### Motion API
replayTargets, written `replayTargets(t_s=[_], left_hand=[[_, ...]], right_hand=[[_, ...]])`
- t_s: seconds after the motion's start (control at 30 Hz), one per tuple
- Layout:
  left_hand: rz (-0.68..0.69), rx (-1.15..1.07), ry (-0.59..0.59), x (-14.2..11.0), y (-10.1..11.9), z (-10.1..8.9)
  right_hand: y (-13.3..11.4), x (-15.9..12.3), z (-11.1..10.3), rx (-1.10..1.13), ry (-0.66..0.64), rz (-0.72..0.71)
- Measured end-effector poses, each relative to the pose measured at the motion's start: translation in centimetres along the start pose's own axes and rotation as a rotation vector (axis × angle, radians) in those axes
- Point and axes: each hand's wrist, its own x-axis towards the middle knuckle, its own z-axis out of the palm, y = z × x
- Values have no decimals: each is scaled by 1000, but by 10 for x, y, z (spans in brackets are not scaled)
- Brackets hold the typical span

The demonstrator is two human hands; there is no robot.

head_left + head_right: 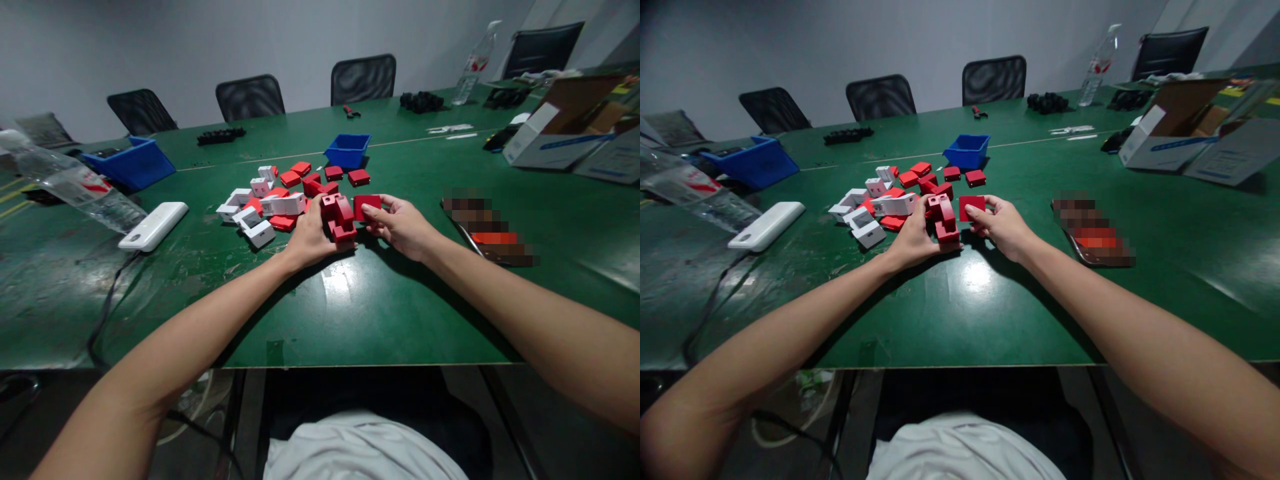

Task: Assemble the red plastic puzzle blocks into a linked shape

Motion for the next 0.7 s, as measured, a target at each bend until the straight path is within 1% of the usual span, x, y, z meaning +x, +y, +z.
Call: replayTargets(t_s=[0.13, 0.23, 0.33, 0.5, 0.7], left_hand=[[7, -6, -1, 0, -1, 0], [2, -3, -6, -1, -1, 0], [2, 3, -4, 0, -1, 0], [-2, 1, -5, 0, -1, 0], [-11, 10, -11, 0, 0, 0]], right_hand=[[-3, -3, 1, 48, -31, 13], [-3, -4, 1, 34, -67, 0], [-2, -4, 1, 17, -77, -13], [-1, -4, 2, -12, -56, -25], [0, -3, 2, -75, 23, -68]])
